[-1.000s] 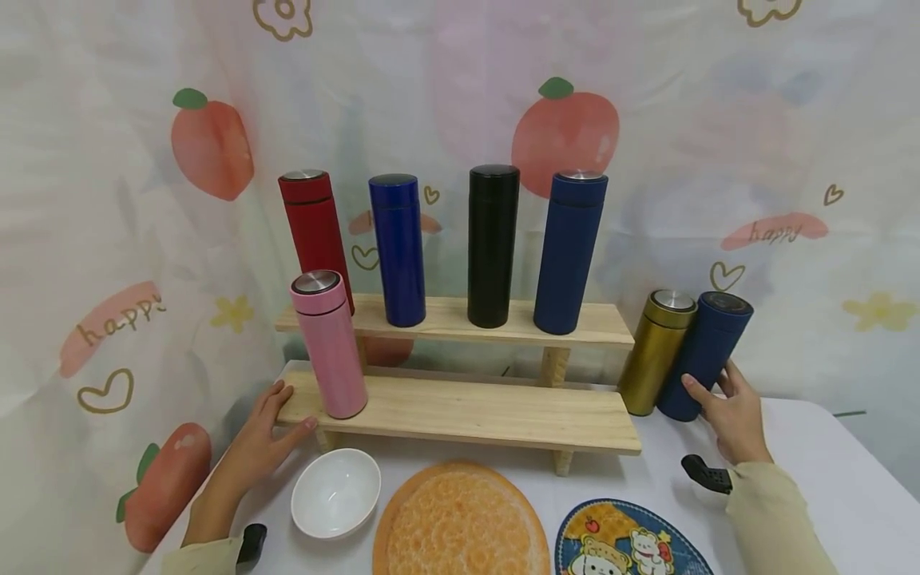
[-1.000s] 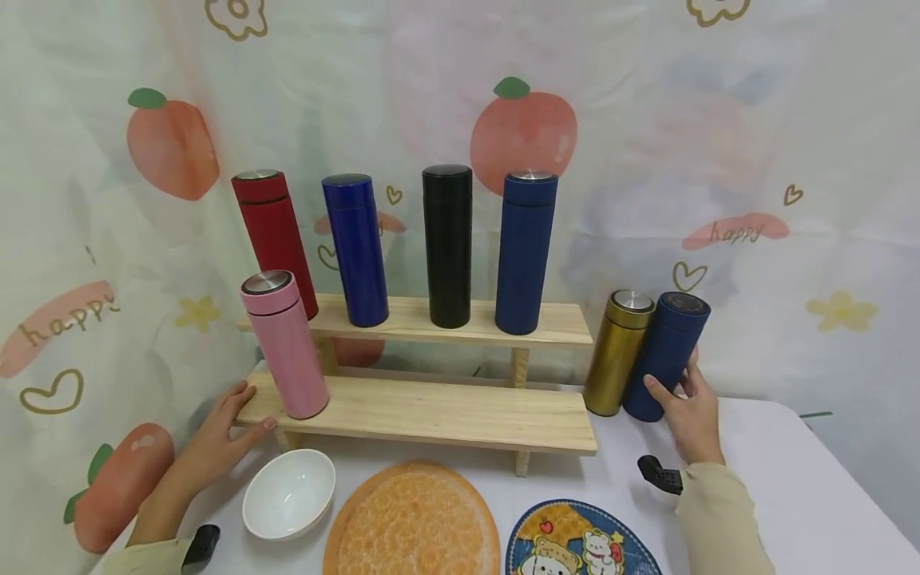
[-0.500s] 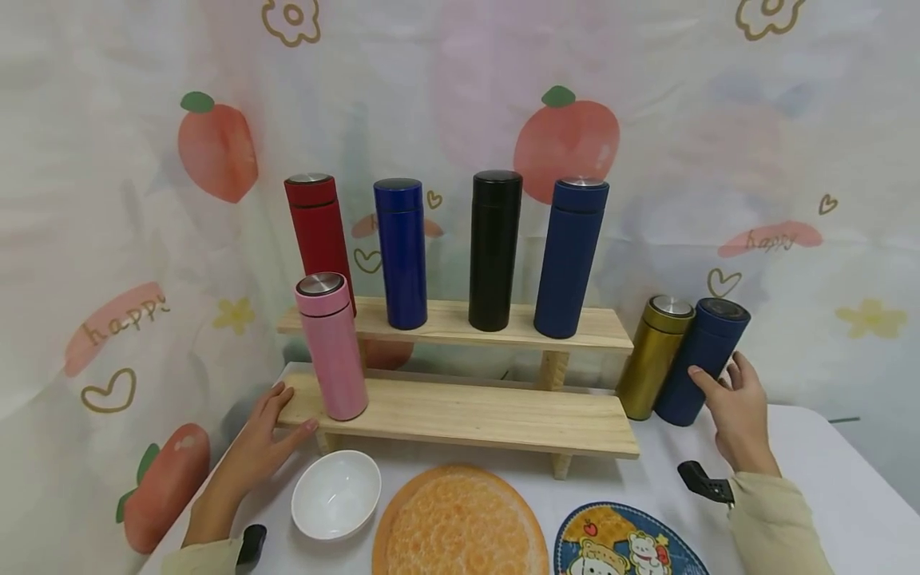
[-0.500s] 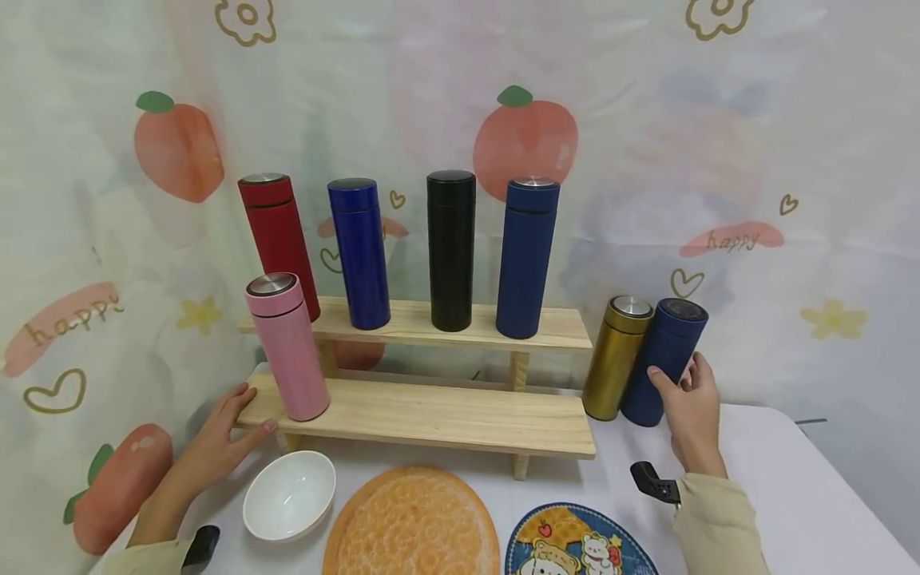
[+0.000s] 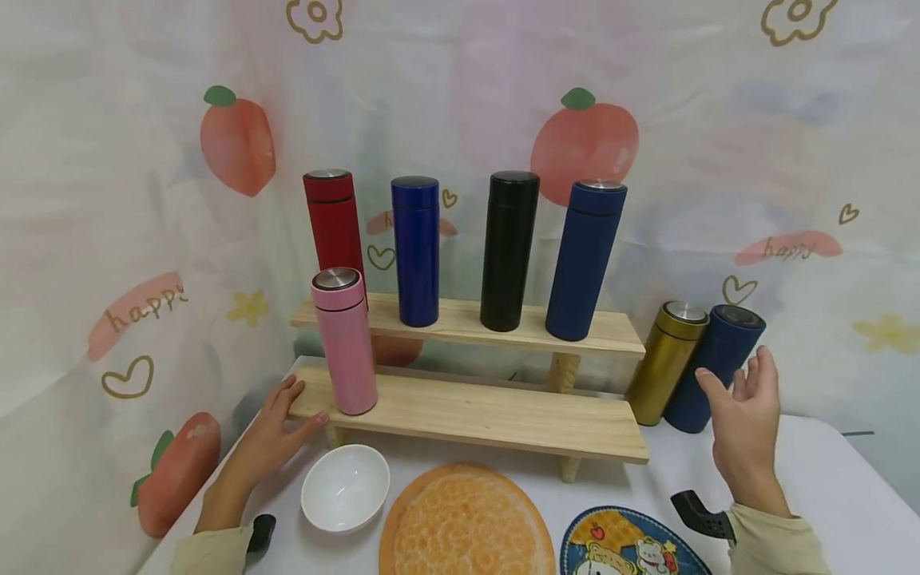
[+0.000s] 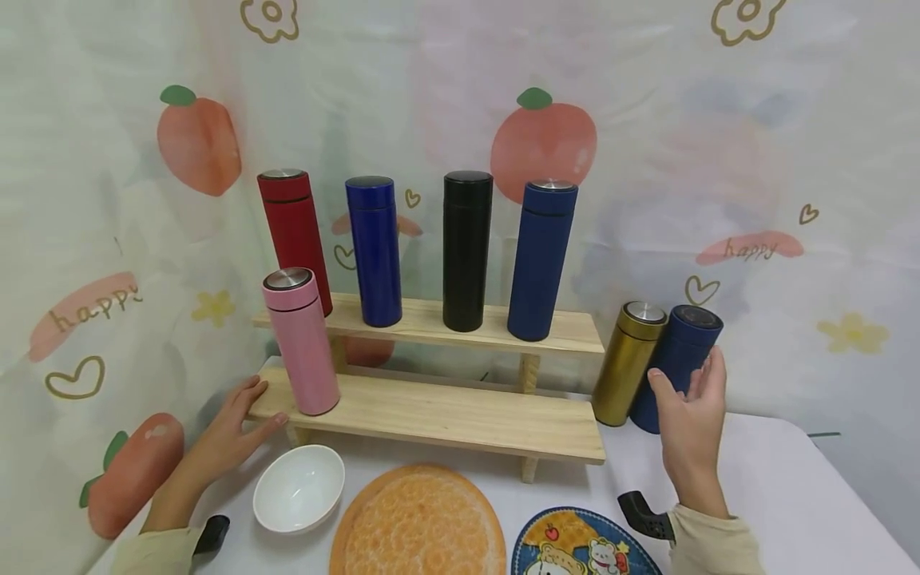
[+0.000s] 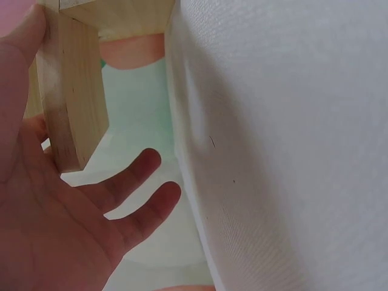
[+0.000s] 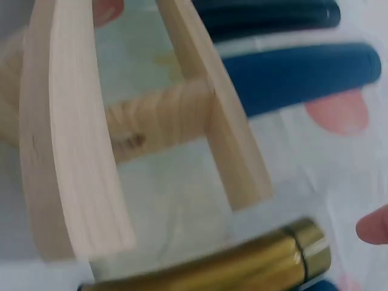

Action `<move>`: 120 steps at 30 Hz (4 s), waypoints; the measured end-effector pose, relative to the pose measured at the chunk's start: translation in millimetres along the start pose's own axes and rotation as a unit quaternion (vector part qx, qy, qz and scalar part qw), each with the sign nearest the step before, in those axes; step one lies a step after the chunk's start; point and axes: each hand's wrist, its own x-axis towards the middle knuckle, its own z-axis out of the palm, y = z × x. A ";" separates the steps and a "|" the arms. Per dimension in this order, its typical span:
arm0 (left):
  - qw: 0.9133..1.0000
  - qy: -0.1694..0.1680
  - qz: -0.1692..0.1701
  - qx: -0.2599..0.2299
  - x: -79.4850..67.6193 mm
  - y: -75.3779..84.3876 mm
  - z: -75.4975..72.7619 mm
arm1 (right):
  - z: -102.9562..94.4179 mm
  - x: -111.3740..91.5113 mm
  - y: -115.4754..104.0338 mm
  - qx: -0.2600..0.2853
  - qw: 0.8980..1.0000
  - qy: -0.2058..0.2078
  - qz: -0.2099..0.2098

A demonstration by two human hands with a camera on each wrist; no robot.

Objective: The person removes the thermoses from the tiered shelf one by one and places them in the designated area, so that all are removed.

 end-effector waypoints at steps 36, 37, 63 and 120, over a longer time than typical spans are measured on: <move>1.000 -0.020 -0.007 0.019 -0.6 0.6 -7.7 | 167.3 -93.1 -24.7 0.038 0.946 -0.316 -0.059; 1.000 -0.020 -0.007 0.018 -0.7 0.8 -7.7 | 171.8 -94.6 -24.9 0.037 0.945 -0.320 -0.059; 0.999 -0.018 -0.031 0.009 -2.6 2.4 -6.0 | 259.4 -114.3 -22.3 0.058 0.929 -0.365 -0.018; 0.999 -0.029 -0.025 0.004 -2.2 2.5 -8.1 | 360.5 -143.8 -31.9 0.054 0.947 -0.316 0.014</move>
